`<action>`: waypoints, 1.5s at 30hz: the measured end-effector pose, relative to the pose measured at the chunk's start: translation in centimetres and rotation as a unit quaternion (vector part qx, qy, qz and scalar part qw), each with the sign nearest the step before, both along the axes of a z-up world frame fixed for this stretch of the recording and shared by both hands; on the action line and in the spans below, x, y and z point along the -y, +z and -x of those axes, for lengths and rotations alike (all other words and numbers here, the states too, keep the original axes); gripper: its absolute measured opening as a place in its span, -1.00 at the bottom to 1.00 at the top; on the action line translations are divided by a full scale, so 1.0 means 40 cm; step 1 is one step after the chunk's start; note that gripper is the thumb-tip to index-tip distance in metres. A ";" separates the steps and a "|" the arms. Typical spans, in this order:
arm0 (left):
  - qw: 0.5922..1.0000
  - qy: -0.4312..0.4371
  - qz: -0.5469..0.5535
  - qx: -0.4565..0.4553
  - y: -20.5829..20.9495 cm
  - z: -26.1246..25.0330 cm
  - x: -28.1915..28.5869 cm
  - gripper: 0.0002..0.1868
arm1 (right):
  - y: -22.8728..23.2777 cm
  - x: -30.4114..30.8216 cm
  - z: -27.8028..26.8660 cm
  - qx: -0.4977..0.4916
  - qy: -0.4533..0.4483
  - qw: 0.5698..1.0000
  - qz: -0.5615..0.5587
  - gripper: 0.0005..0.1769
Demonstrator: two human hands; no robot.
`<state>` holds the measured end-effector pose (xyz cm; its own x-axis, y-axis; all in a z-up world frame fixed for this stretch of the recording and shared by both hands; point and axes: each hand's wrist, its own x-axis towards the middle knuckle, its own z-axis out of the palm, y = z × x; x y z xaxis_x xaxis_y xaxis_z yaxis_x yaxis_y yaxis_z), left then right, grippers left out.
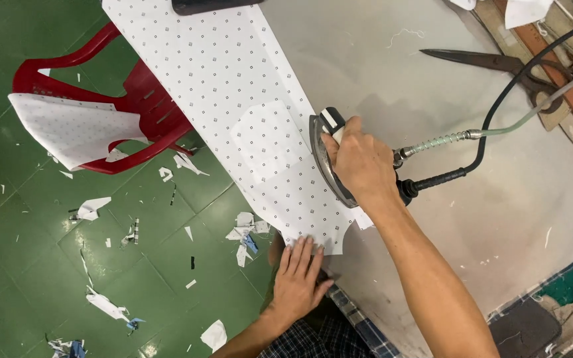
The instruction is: The person irons a white patterned fabric on a work table using a steam iron and a black pressing block. They repeatedly smooth, flip, and press the fabric, then trim its edges with scissors and place it on a curved pressing form.
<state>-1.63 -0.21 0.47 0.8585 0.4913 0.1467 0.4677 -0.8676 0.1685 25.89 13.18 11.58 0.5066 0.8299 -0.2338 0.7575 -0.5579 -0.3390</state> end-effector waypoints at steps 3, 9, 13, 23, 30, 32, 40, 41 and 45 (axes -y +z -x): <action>0.999 -0.029 0.046 -0.001 0.035 0.021 0.035 -0.14 | -0.003 -0.004 -0.004 -0.001 0.002 1.000 0.019 -0.41; 0.984 -0.101 0.077 0.121 0.133 -0.039 0.011 -0.39 | 0.029 0.002 -0.002 -0.023 0.001 1.000 0.001 -0.53; 0.991 -0.059 0.057 0.102 0.121 -0.173 -0.015 -0.32 | 0.058 -0.001 -0.004 -0.048 0.004 0.999 0.007 -0.58; 0.990 0.002 0.134 0.034 0.040 -0.257 0.026 -0.05 | 0.039 0.008 -0.007 -0.043 0.019 0.999 -0.013 -0.59; 0.985 -0.024 0.161 0.053 0.051 -0.252 0.019 -0.07 | 0.004 0.005 -0.018 -0.043 0.031 0.999 -0.009 -0.43; 0.985 -0.022 0.160 0.062 0.058 -0.251 0.016 -0.09 | 0.004 0.003 -0.013 -0.043 0.020 0.999 -0.010 -0.37; 0.982 -0.068 0.146 0.097 0.067 -0.235 0.024 -0.16 | -0.059 0.061 0.004 0.075 0.031 0.996 -0.032 -0.46; 0.982 -0.070 0.145 0.095 0.071 -0.230 0.027 -0.16 | -0.060 0.072 0.010 0.074 0.029 0.996 -0.033 -0.46; 0.974 -0.100 0.159 0.124 0.066 -0.214 0.043 -0.18 | -0.056 0.118 0.023 0.087 0.023 0.996 -0.016 -0.46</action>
<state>6.94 -1.93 3.10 0.8988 0.3730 0.2303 0.2056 -0.8227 0.5301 24.97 8.44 9.35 0.4983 0.8588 -0.1187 0.8311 -0.5122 -0.2167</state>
